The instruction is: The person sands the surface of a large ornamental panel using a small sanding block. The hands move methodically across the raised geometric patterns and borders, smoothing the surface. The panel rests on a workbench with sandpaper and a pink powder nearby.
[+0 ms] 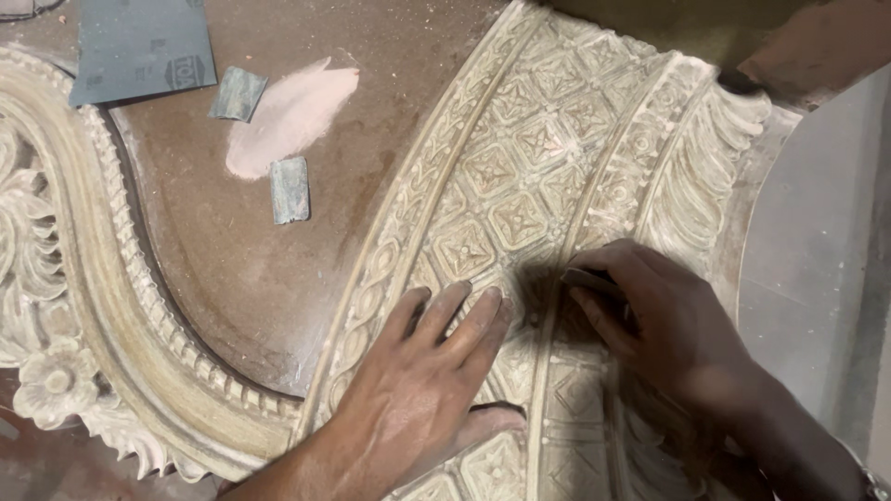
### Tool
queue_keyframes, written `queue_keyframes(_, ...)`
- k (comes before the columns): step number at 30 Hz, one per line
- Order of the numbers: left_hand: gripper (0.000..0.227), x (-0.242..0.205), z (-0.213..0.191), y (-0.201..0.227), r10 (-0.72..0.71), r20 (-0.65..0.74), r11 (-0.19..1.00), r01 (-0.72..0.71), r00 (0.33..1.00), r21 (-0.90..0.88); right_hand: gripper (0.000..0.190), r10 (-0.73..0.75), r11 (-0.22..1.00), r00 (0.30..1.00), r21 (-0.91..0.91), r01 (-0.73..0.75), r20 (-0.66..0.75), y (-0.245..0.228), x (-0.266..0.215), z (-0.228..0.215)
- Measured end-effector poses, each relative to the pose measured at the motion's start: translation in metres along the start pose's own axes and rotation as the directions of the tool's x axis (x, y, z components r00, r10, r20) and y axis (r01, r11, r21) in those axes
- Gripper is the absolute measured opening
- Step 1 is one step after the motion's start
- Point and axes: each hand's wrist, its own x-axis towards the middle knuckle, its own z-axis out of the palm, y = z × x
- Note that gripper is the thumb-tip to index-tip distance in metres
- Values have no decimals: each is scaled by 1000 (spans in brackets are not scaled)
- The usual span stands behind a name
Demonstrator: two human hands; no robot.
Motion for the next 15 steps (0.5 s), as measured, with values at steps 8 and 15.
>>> queue_keyframes(8,82,7,-11,2,-57,31,997,58,998,-50,28,-58,998,998,6,58,-2,6,-1,5)
queue_keyframes(15,80,6,-11,1,-45,-60,999,46,997,11,25,-155,988,987,-9,155,-52,0,2,7)
